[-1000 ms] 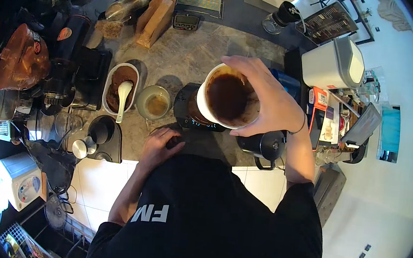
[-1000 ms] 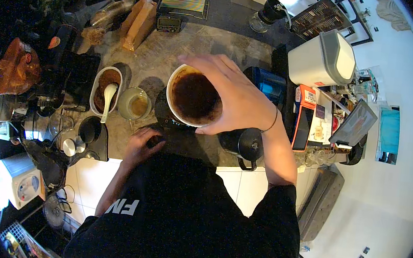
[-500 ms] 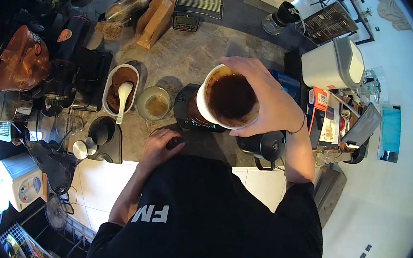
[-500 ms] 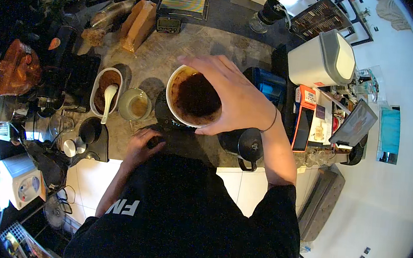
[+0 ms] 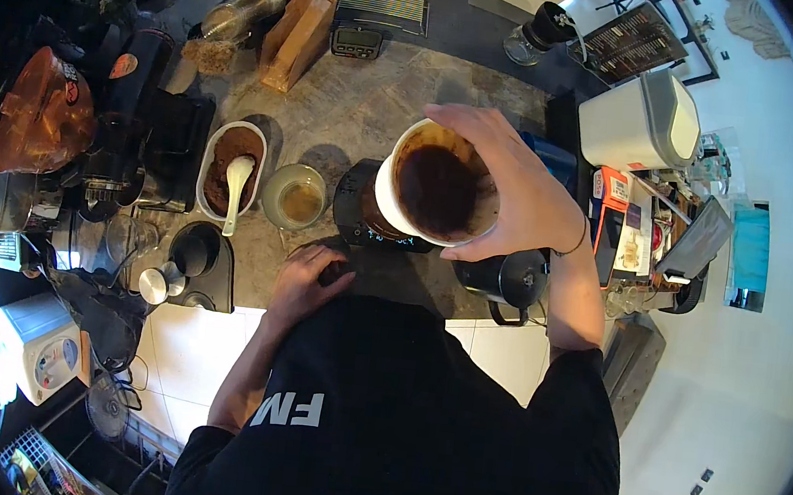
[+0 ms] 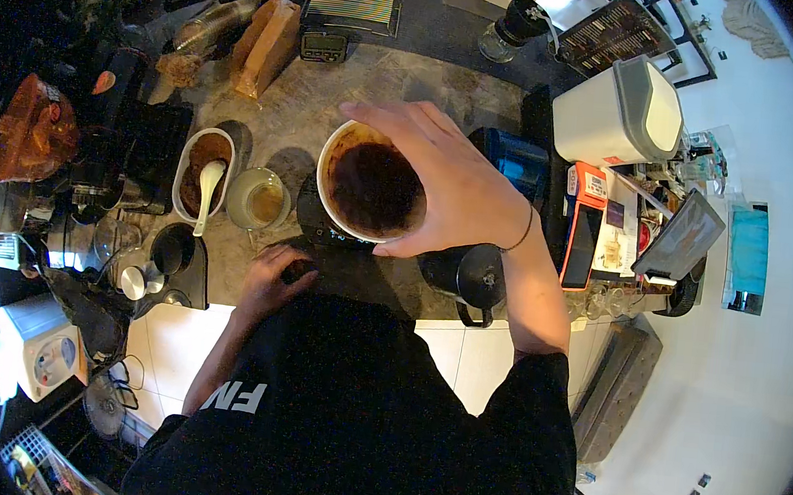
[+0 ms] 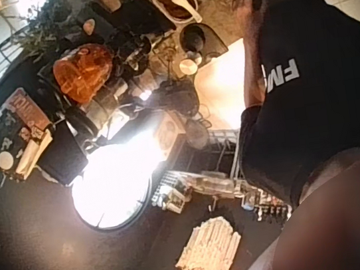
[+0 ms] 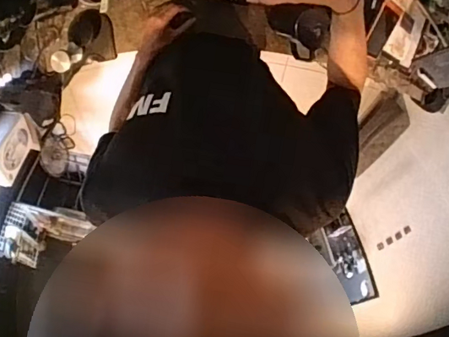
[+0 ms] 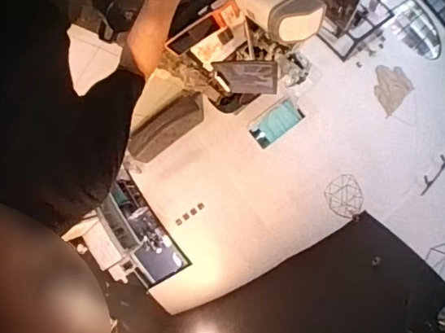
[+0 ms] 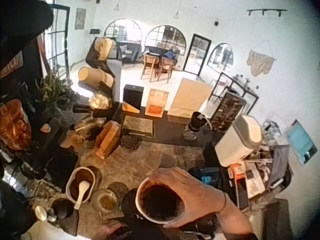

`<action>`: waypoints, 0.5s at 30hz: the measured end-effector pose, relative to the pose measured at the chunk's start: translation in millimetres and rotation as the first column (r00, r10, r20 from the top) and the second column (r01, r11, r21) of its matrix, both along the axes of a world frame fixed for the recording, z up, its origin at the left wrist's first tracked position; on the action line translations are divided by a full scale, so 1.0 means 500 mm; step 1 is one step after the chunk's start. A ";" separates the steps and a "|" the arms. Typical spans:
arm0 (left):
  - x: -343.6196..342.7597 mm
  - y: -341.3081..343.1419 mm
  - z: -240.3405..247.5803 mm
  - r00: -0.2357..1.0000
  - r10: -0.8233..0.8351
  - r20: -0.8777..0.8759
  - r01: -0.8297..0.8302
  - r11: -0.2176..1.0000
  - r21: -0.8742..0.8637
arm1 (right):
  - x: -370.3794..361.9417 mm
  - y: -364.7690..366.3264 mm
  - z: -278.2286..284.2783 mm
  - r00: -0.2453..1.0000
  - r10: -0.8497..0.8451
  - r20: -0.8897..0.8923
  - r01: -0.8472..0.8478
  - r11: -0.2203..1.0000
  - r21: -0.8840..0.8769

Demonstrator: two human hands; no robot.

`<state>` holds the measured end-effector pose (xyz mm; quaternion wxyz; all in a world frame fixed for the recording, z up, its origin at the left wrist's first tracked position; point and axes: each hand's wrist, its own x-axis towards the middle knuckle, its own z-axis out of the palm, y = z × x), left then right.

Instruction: Pouring coffee from a glass pitcher into small cups and carrying them.

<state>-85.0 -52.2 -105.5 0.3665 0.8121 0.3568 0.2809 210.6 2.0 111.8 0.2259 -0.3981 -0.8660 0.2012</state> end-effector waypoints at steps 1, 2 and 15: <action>0.000 0.001 0.003 1.000 0.000 0.000 0.000 1.000 -0.001 | -0.003 0.000 0.003 1.000 0.006 -0.009 -0.006 1.000 0.015; -0.001 0.001 0.007 1.000 -0.002 -0.005 0.002 1.000 -0.006 | -0.005 -0.001 0.005 1.000 0.006 -0.009 -0.006 1.000 0.015; 0.002 -0.002 -0.001 1.000 0.012 -0.019 -0.012 1.000 -0.004 | -0.003 -0.001 -0.003 1.000 0.013 -0.006 -0.013 1.000 0.000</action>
